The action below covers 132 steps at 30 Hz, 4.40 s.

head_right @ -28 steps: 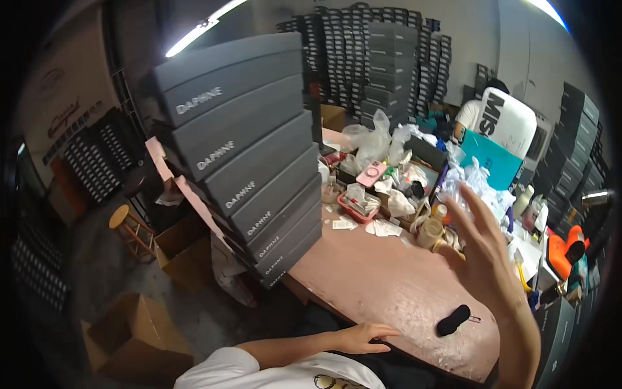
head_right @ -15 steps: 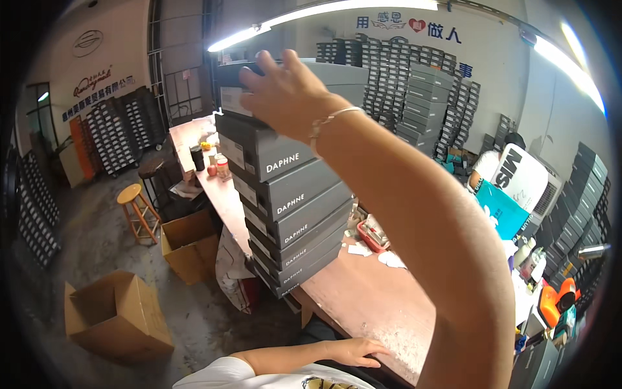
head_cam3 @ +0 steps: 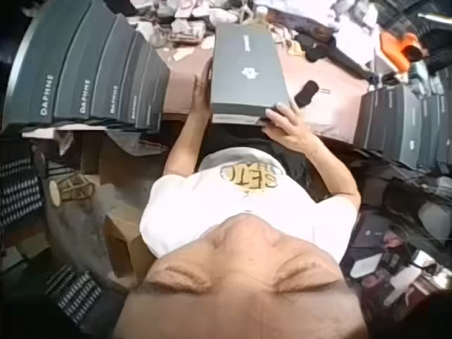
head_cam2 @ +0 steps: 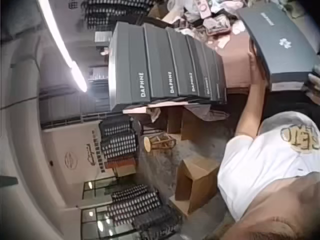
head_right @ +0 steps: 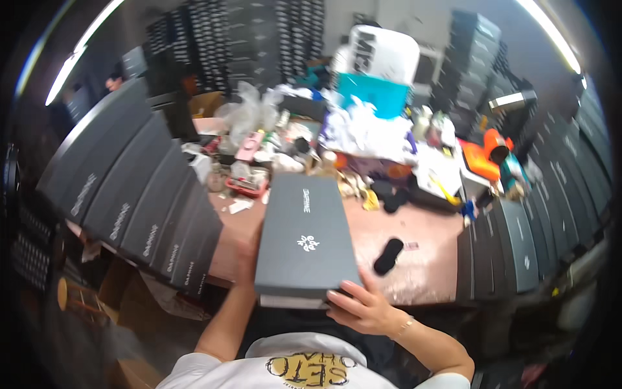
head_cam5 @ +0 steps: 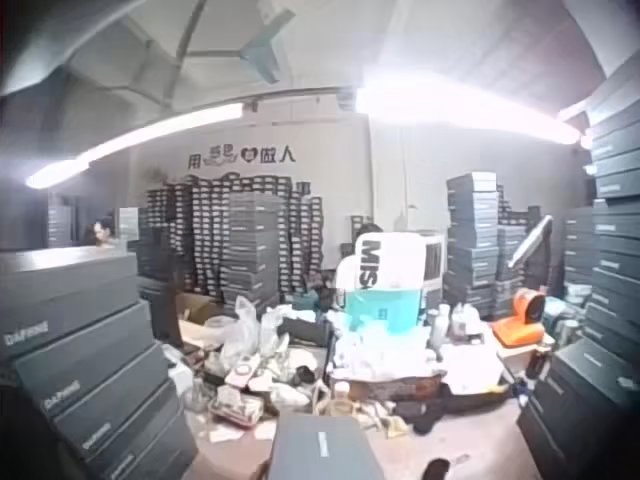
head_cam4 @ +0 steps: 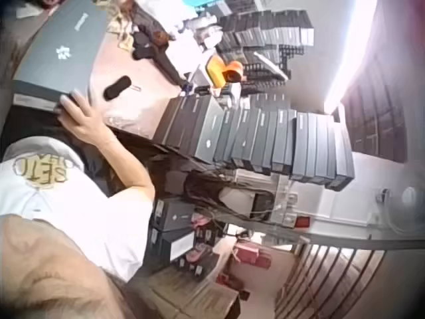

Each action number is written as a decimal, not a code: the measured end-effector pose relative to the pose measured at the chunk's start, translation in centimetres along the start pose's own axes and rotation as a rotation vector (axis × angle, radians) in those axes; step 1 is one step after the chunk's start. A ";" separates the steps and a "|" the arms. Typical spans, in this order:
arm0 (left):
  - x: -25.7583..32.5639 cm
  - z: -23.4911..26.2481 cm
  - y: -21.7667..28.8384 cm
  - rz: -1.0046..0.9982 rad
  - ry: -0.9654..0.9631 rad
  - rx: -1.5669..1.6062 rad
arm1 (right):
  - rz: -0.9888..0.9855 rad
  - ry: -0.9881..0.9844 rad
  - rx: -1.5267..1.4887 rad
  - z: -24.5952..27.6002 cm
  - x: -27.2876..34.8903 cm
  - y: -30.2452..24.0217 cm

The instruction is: The recorder is inspecting, cleaning, and packing women's high-heeled shoes into boxes.

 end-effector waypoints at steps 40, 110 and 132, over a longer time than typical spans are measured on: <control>1.0 9.2 1.1 0.096 0.237 -0.368 | -1.036 -0.130 -1.285 -11.1 -2.8 0.8; 2.0 9.6 -3.1 0.061 0.195 0.125 | -0.869 -0.315 -0.617 -7.8 -0.1 4.8; -3.6 2.1 6.5 -0.535 0.436 -0.841 | -1.396 0.192 -1.294 -9.4 2.5 3.1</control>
Point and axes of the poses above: each hand's wrist, its own x-axis away from the middle knuckle, its own z-axis out of the back of the hand, y = z × x, the point moved 2 cm from there along -x, towards the middle knuckle, and after that the axes turned 5 degrees about z, right-handed, at the moved point
